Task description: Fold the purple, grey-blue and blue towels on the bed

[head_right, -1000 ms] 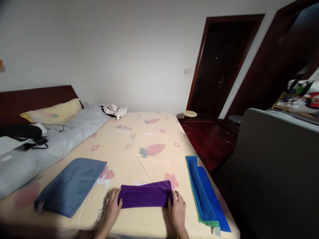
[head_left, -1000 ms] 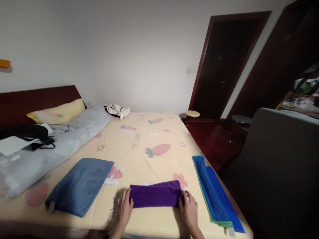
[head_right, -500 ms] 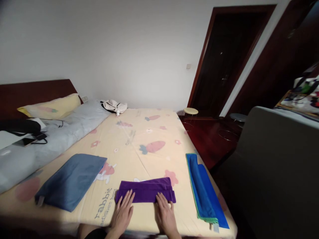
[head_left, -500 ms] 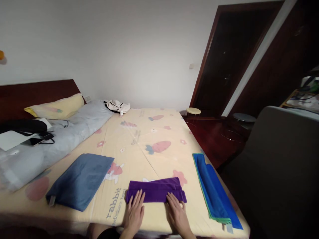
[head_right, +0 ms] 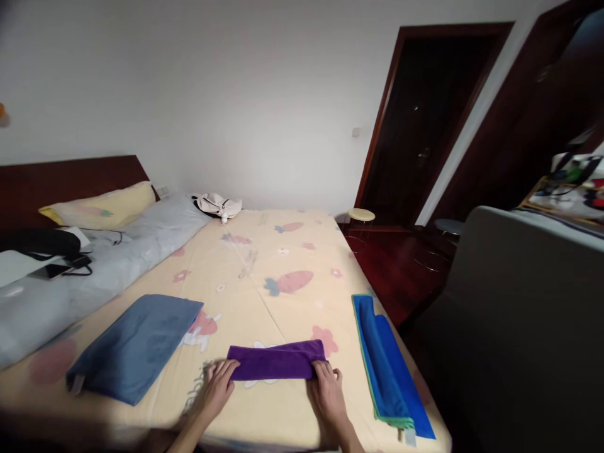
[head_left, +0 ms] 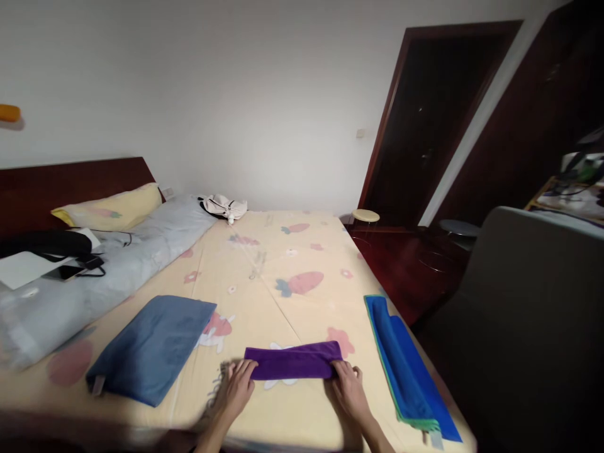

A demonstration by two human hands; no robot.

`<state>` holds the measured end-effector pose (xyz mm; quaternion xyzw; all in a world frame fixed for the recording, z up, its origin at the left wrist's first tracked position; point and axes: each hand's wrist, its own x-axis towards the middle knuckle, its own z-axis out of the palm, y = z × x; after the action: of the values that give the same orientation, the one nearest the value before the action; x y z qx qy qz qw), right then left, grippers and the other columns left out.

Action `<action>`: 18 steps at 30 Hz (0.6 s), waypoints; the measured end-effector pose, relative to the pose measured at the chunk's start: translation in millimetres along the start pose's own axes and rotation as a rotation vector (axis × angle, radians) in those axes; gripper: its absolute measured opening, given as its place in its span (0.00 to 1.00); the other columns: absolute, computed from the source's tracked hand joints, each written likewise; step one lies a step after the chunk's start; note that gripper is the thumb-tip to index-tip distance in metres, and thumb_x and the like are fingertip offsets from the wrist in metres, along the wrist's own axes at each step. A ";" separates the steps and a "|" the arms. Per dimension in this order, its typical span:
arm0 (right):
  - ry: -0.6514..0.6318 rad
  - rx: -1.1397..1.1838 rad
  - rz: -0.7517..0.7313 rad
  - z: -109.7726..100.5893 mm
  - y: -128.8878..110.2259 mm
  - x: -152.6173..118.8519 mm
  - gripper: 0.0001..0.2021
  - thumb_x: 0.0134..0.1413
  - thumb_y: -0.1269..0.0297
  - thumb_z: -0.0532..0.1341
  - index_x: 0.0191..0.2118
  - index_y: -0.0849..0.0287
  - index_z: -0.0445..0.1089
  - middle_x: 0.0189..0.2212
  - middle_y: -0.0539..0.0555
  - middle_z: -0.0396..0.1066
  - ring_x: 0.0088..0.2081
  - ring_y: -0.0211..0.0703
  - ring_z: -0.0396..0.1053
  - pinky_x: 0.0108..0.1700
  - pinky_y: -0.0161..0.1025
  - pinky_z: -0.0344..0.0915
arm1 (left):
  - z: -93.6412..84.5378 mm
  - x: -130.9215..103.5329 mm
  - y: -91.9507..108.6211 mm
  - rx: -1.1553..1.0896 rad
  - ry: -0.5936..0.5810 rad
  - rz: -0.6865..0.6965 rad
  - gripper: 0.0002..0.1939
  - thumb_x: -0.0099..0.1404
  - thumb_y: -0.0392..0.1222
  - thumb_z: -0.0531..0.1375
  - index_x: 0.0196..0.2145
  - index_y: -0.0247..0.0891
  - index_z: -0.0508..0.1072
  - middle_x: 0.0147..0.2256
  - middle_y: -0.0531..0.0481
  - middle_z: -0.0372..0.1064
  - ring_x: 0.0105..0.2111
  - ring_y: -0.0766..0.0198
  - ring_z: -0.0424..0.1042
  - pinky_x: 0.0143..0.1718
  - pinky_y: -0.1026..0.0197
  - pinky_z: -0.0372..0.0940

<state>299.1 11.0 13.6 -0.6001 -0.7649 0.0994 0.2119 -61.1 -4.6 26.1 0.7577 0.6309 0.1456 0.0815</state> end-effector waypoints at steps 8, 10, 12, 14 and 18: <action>-0.118 -0.045 0.031 -21.3 -8.5 31.4 0.14 0.51 0.68 0.52 0.41 0.57 0.71 0.39 0.55 0.76 0.42 0.48 0.70 0.48 0.45 0.57 | -35.4 25.6 -3.2 -0.038 -0.237 -0.186 0.17 0.55 0.35 0.55 0.42 0.45 0.73 0.41 0.52 0.76 0.45 0.62 0.72 0.47 0.63 0.61; -0.102 -0.080 0.059 -15.9 -9.5 33.7 0.14 0.50 0.69 0.53 0.41 0.57 0.71 0.40 0.56 0.75 0.44 0.50 0.69 0.49 0.46 0.56 | -30.1 28.7 -3.7 -0.011 -0.232 -0.224 0.18 0.56 0.36 0.55 0.44 0.43 0.73 0.45 0.49 0.76 0.47 0.61 0.71 0.49 0.62 0.60; -0.058 -0.125 0.108 -10.6 -9.7 34.5 0.15 0.50 0.71 0.52 0.43 0.57 0.71 0.43 0.59 0.74 0.48 0.52 0.68 0.51 0.48 0.56 | -23.7 30.7 -2.1 0.027 -0.201 -0.267 0.19 0.57 0.36 0.54 0.46 0.41 0.73 0.49 0.45 0.73 0.52 0.57 0.69 0.54 0.56 0.58; -0.012 -0.162 0.156 -5.7 -10.0 33.7 0.19 0.52 0.73 0.50 0.47 0.57 0.70 0.49 0.61 0.72 0.53 0.54 0.66 0.53 0.52 0.55 | -17.3 31.2 1.6 0.066 -0.160 -0.304 0.22 0.58 0.34 0.52 0.50 0.39 0.71 0.54 0.42 0.69 0.57 0.53 0.64 0.58 0.47 0.54; 0.067 -0.158 0.096 8.2 -22.9 26.7 0.27 0.54 0.75 0.46 0.58 0.55 0.64 0.58 0.60 0.67 0.60 0.53 0.61 0.58 0.56 0.56 | 0.7 28.9 18.0 0.115 -0.040 -0.195 0.36 0.55 0.26 0.49 0.62 0.38 0.61 0.64 0.43 0.57 0.65 0.54 0.53 0.63 0.45 0.51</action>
<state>270.3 31.6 21.1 -0.6539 -0.7332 0.0287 0.1843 -39.4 20.4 34.4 0.6989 0.7072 0.0852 0.0642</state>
